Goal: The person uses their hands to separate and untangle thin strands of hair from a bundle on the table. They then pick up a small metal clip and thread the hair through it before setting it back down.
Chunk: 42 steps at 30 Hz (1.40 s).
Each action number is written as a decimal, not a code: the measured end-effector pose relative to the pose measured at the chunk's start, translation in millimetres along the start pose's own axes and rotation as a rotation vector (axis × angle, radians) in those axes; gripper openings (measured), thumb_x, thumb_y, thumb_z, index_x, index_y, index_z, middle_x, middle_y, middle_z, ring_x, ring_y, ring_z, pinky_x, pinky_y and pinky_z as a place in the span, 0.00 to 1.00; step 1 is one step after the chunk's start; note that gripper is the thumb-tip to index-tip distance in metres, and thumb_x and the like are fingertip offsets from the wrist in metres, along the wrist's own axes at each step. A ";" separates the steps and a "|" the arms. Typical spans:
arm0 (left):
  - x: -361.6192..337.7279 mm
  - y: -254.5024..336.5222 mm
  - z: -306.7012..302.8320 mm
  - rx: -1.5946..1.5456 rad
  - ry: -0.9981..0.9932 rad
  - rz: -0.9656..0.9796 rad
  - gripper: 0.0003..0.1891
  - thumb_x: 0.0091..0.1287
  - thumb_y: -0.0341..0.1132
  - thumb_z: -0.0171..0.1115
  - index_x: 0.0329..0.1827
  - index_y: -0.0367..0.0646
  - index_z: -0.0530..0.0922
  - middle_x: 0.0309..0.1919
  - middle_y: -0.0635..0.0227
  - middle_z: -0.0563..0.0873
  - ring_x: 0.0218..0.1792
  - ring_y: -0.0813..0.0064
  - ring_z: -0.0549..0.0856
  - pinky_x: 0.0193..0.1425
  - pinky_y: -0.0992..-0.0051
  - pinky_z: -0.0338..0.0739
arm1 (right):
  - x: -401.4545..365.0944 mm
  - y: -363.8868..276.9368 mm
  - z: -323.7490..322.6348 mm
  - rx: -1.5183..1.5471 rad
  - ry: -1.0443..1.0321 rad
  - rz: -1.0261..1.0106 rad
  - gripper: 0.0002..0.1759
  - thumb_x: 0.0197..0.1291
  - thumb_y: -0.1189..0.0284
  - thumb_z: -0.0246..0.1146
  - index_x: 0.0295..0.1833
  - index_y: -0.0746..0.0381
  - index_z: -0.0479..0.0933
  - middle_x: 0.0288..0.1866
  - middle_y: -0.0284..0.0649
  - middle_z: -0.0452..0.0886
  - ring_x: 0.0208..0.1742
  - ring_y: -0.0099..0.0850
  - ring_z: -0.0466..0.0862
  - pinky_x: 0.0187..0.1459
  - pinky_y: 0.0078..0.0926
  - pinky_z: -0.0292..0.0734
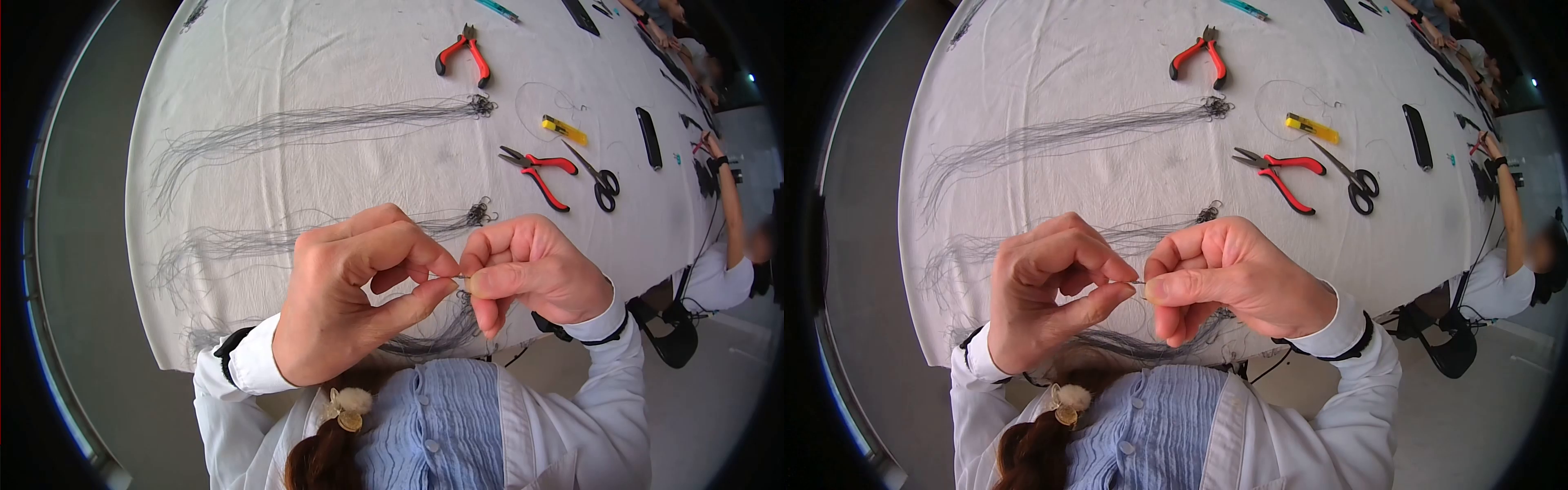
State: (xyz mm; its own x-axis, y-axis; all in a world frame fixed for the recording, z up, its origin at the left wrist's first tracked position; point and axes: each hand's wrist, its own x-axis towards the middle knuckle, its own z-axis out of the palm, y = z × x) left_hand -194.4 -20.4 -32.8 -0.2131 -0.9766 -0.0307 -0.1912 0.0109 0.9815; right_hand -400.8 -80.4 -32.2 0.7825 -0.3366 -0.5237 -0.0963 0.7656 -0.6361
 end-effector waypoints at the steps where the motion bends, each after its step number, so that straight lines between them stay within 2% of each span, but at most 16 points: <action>1: -0.2 1.1 -1.5 0.007 -0.018 -0.021 0.03 0.54 0.23 0.68 0.30 0.39 0.81 0.27 0.72 0.78 0.26 0.86 0.73 0.27 0.84 0.65 | -0.1 0.1 -0.2 -0.005 -0.004 -0.007 0.10 0.62 0.71 0.61 0.40 0.69 0.75 0.28 0.40 0.82 0.27 0.23 0.83 0.32 0.19 0.80; 5: 0.1 0.9 -2.7 -0.058 -0.027 -0.092 0.04 0.54 0.22 0.68 0.30 0.37 0.81 0.29 0.70 0.78 0.29 0.85 0.77 0.30 0.84 0.69 | -1.1 -0.5 -0.1 -0.004 -0.003 -0.016 0.10 0.62 0.71 0.60 0.40 0.69 0.74 0.27 0.40 0.82 0.27 0.24 0.83 0.32 0.19 0.80; 12: -0.8 4.0 -3.8 -0.089 -0.015 -0.073 0.03 0.54 0.21 0.67 0.29 0.36 0.81 0.30 0.69 0.79 0.30 0.83 0.79 0.32 0.83 0.73 | -2.6 -1.2 2.5 -0.043 0.028 -0.025 0.09 0.61 0.72 0.61 0.40 0.69 0.74 0.28 0.40 0.82 0.28 0.23 0.83 0.32 0.18 0.80; 15: -1.0 4.3 -6.7 -0.064 -0.025 -0.041 0.04 0.53 0.20 0.67 0.29 0.36 0.81 0.29 0.69 0.78 0.30 0.83 0.79 0.33 0.83 0.74 | -4.8 -0.2 9.2 -0.090 0.108 -0.094 0.07 0.60 0.76 0.61 0.39 0.69 0.75 0.27 0.39 0.82 0.29 0.22 0.83 0.32 0.17 0.80; 17: -1.5 4.0 -8.0 -0.038 -0.039 -0.031 0.04 0.53 0.20 0.67 0.28 0.36 0.81 0.29 0.69 0.78 0.30 0.82 0.79 0.33 0.83 0.74 | -6.9 1.4 15.1 -0.402 0.243 -0.242 0.04 0.57 0.79 0.63 0.36 0.69 0.76 0.27 0.36 0.82 0.29 0.20 0.83 0.32 0.16 0.79; 18: -1.9 3.9 -8.3 -0.038 -0.037 -0.028 0.04 0.53 0.20 0.67 0.28 0.36 0.81 0.29 0.69 0.78 0.30 0.82 0.79 0.33 0.83 0.74 | -7.5 2.8 16.6 -0.405 0.242 -0.243 0.04 0.57 0.79 0.63 0.36 0.69 0.76 0.27 0.36 0.82 0.29 0.20 0.83 0.32 0.16 0.79; 20: -2.6 4.2 -8.6 -0.041 -0.043 -0.016 0.04 0.53 0.20 0.67 0.29 0.36 0.81 0.29 0.69 0.78 0.30 0.82 0.79 0.33 0.83 0.74 | -8.9 5.6 19.2 -0.740 0.320 -0.494 0.02 0.54 0.81 0.64 0.33 0.67 0.76 0.26 0.34 0.82 0.28 0.18 0.82 0.30 0.15 0.78; 21: -2.7 4.7 -8.5 -0.040 -0.043 -0.013 0.04 0.53 0.20 0.67 0.29 0.36 0.81 0.29 0.69 0.78 0.30 0.82 0.79 0.33 0.83 0.74 | -8.9 7.5 20.6 -0.742 0.321 -0.496 0.02 0.54 0.81 0.64 0.33 0.67 0.76 0.26 0.34 0.82 0.28 0.18 0.82 0.30 0.15 0.78; 23: -2.1 6.3 -8.4 -0.025 -0.061 -0.035 0.05 0.52 0.22 0.69 0.31 0.37 0.82 0.29 0.70 0.78 0.29 0.84 0.78 0.30 0.83 0.71 | -8.2 11.0 22.0 -0.942 0.421 -0.695 0.04 0.51 0.83 0.65 0.32 0.65 0.76 0.25 0.33 0.82 0.27 0.18 0.83 0.28 0.15 0.77; 24: -1.8 7.5 -8.9 -0.024 -0.061 -0.031 0.05 0.52 0.22 0.69 0.31 0.37 0.82 0.29 0.70 0.78 0.29 0.84 0.78 0.30 0.83 0.71 | -8.5 12.0 22.0 -0.945 0.423 -0.697 0.04 0.51 0.83 0.65 0.32 0.65 0.76 0.25 0.33 0.82 0.27 0.18 0.83 0.28 0.15 0.77; 26: -1.4 9.8 -9.9 0.054 -0.099 -0.052 0.08 0.51 0.25 0.72 0.32 0.37 0.83 0.29 0.71 0.78 0.28 0.85 0.75 0.28 0.84 0.66 | -9.4 13.4 22.3 -1.106 0.463 -0.832 0.06 0.48 0.84 0.66 0.32 0.64 0.76 0.24 0.34 0.81 0.26 0.20 0.83 0.26 0.15 0.76; 30: -2.2 7.9 -9.6 -0.024 -0.115 -0.088 0.10 0.50 0.27 0.74 0.33 0.38 0.83 0.29 0.73 0.78 0.27 0.87 0.73 0.27 0.85 0.63 | -12.2 10.9 27.9 -1.197 0.472 -0.837 0.05 0.47 0.83 0.66 0.29 0.65 0.77 0.25 0.37 0.82 0.26 0.24 0.84 0.29 0.17 0.78; 38: -3.5 6.1 -7.2 -0.187 -0.080 -0.119 0.07 0.52 0.25 0.72 0.33 0.38 0.83 0.29 0.74 0.78 0.28 0.88 0.74 0.32 0.86 0.68 | -11.1 12.1 30.5 -1.231 0.500 -0.878 0.07 0.44 0.84 0.68 0.29 0.64 0.77 0.24 0.36 0.82 0.25 0.24 0.84 0.28 0.17 0.77; 42: -3.7 5.1 -9.3 -0.152 -0.111 -0.099 0.06 0.53 0.25 0.72 0.32 0.38 0.83 0.29 0.73 0.79 0.30 0.88 0.76 0.33 0.85 0.70 | -11.2 12.3 31.6 -1.237 0.495 -0.887 0.08 0.44 0.84 0.69 0.29 0.64 0.77 0.24 0.36 0.82 0.25 0.25 0.84 0.28 0.17 0.77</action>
State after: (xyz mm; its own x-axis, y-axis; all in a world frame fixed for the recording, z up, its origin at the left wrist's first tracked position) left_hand -185.6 -18.7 -26.0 -0.3060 -0.9415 -0.1410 -0.0712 -0.1251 0.9896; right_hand -391.2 -49.9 -16.3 0.6160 -0.7373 0.2772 -0.3498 -0.5713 -0.7424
